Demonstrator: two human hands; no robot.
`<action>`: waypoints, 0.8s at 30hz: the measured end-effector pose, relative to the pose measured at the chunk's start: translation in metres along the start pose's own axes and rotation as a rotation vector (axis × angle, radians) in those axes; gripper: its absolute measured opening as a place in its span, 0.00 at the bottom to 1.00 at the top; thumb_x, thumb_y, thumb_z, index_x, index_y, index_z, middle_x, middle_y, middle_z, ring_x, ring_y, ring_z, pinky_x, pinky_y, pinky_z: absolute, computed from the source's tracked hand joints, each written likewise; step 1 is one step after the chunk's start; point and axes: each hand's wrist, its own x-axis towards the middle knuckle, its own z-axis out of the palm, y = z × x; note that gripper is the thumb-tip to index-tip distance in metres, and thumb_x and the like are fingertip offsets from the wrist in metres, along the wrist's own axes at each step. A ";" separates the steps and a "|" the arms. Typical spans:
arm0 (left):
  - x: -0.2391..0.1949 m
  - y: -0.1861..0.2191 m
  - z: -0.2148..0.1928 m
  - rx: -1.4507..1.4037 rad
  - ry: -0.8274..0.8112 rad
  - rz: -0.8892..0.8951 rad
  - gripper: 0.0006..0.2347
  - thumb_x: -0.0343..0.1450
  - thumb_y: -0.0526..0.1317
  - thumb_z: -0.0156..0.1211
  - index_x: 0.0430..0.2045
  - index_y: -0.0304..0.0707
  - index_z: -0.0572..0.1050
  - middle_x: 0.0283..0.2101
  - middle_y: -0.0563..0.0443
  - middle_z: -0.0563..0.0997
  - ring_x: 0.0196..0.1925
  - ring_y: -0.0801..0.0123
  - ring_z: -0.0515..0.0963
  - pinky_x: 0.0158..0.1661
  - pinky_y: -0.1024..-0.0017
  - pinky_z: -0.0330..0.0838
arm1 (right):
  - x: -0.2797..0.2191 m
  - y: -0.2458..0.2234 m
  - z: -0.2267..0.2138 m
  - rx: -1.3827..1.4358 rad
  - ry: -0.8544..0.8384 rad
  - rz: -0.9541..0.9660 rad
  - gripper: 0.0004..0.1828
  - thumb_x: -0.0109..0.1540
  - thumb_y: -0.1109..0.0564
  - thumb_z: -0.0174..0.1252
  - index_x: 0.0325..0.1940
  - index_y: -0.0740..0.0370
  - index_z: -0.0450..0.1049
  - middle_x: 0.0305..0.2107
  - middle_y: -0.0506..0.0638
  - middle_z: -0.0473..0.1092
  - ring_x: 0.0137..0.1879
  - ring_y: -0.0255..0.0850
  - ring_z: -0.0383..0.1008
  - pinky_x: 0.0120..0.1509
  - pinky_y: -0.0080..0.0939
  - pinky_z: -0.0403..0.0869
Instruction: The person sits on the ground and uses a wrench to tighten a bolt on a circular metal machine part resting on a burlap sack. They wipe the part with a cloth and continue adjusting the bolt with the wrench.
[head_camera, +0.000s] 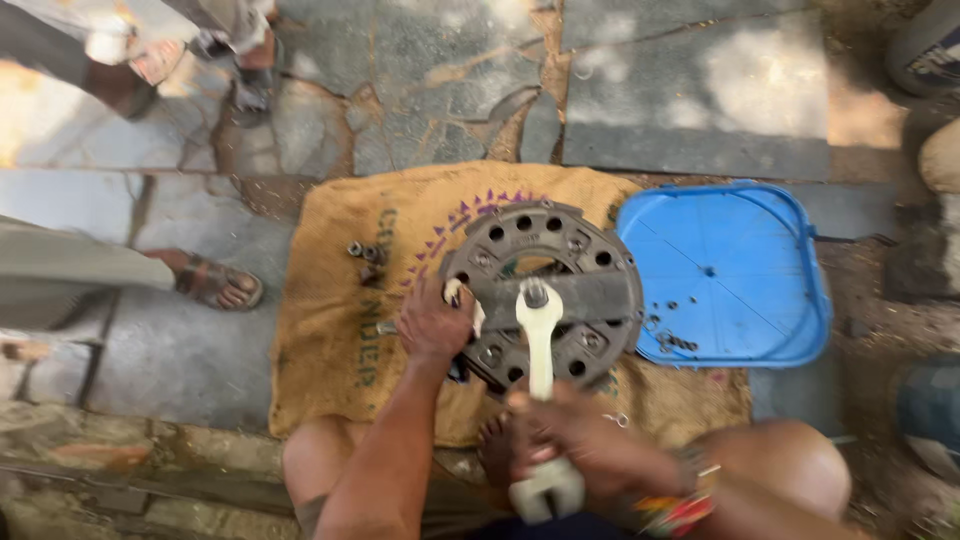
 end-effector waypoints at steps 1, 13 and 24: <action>0.000 -0.002 0.003 0.001 -0.035 -0.032 0.13 0.66 0.49 0.62 0.28 0.37 0.75 0.40 0.40 0.80 0.45 0.43 0.79 0.44 0.47 0.72 | -0.014 -0.022 -0.014 -0.045 0.091 0.116 0.11 0.68 0.52 0.57 0.37 0.53 0.62 0.20 0.41 0.55 0.24 0.33 0.57 0.33 0.43 0.67; -0.003 0.013 -0.014 -0.024 -0.141 -0.113 0.17 0.66 0.51 0.58 0.41 0.41 0.75 0.47 0.41 0.78 0.53 0.46 0.76 0.50 0.45 0.69 | 0.017 0.045 0.026 0.076 0.118 -0.262 0.17 0.68 0.46 0.51 0.39 0.64 0.67 0.19 0.51 0.64 0.27 0.45 0.69 0.38 0.50 0.74; -0.002 0.024 -0.030 -0.033 -0.250 -0.141 0.15 0.69 0.50 0.58 0.37 0.38 0.74 0.40 0.43 0.78 0.46 0.52 0.79 0.47 0.52 0.72 | 0.082 0.027 0.085 0.332 0.082 -0.506 0.15 0.69 0.49 0.45 0.39 0.64 0.66 0.21 0.52 0.64 0.31 0.47 0.71 0.49 0.55 0.76</action>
